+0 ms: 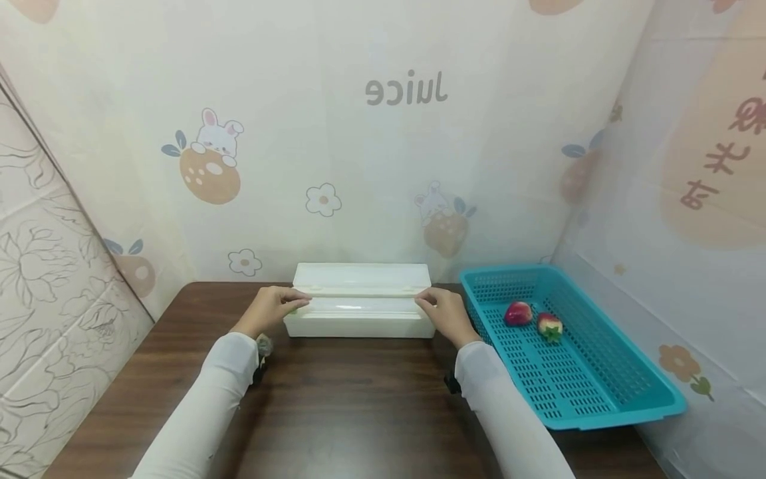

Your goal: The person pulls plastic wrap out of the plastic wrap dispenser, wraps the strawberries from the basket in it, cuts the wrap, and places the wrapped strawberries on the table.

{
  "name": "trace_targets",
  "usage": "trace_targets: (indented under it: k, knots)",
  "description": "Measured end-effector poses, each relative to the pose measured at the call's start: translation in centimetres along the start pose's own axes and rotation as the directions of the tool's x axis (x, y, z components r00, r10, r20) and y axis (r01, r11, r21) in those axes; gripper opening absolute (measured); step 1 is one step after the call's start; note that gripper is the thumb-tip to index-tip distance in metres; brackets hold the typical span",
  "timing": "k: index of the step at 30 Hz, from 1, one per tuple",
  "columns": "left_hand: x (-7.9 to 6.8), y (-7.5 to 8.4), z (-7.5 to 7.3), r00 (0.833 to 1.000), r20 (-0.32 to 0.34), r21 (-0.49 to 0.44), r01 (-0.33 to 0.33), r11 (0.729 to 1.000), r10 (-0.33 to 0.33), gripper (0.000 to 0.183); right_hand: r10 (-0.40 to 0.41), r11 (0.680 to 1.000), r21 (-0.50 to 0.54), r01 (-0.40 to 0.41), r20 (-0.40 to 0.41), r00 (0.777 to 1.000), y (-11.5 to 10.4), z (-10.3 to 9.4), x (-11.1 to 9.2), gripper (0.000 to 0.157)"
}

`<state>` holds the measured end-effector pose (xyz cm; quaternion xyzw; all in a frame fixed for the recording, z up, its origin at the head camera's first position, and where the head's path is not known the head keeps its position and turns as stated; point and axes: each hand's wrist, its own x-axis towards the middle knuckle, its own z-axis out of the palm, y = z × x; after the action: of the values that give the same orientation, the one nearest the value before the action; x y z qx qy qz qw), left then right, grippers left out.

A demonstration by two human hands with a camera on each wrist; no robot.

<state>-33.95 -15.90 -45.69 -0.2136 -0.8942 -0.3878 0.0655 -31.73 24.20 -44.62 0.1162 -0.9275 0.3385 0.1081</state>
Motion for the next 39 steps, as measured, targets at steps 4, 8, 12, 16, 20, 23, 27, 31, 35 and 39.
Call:
trace_targets:
  k: [4, 8, 12, 16, 20, 23, 27, 31, 35, 39]
  knots:
    - [-0.2, 0.4, -0.2, 1.000, -0.015, -0.019, 0.020, 1.000, -0.021, 0.020, 0.026, 0.998, 0.053, -0.027, 0.021, 0.999, -0.3, -0.5, -0.1, 0.019]
    - [-0.3, 1.0, -0.6, 0.999, -0.044, -0.040, 0.000, 0.999, -0.002, 0.020, 0.036, 0.997, 0.072, -0.037, 0.015, 0.999, -0.8, -1.2, -0.1, 0.017]
    - [-0.3, 1.5, -1.1, 0.998, -0.064, -0.061, -0.009, 0.998, 0.006, 0.020, 0.007, 0.997, 0.083, -0.007, -0.007, 1.000, -1.1, -1.8, -0.1, 0.020]
    - [-0.3, 1.8, -1.6, 0.997, -0.075, -0.084, -0.025, 0.996, 0.019, 0.021, -0.003, 0.997, 0.078, 0.006, -0.036, 0.999, -1.3, -2.4, 0.0, 0.021]
    - [-0.3, 2.0, -2.1, 0.995, -0.095, -0.099, -0.050, 0.994, 0.041, 0.020, 0.006, 0.996, 0.087, -0.003, -0.043, 0.999, -2.0, -3.1, -0.1, 0.020]
    - [-0.4, 2.2, -2.4, 0.992, -0.114, -0.104, -0.060, 0.993, 0.048, 0.018, 0.009, 0.995, 0.097, -0.005, -0.041, 0.999, -2.3, -3.5, -0.2, 0.021]
    - [-0.6, 2.6, -2.7, 0.990, -0.130, -0.113, -0.072, 0.991, 0.057, 0.017, 0.016, 0.995, 0.096, -0.012, -0.036, 0.999, -2.5, -4.0, -0.2, 0.024]
    - [-0.8, 3.5, -3.2, 0.986, -0.155, -0.134, -0.075, 0.988, 0.054, 0.016, 0.006, 0.995, 0.095, -0.001, -0.048, 0.999, -2.9, -4.6, -0.2, 0.023]
    - [-0.8, 4.2, -3.7, 0.982, -0.184, -0.139, -0.079, 0.987, 0.053, 0.015, 0.002, 0.995, 0.101, 0.004, -0.055, 0.998, -3.4, -5.3, -0.2, 0.024]
    - [-0.8, 4.7, -4.1, 0.978, -0.202, -0.132, -0.074, 0.989, 0.046, 0.017, 0.013, 0.994, 0.109, -0.006, -0.061, 0.998, -3.8, -5.8, -0.2, 0.030]
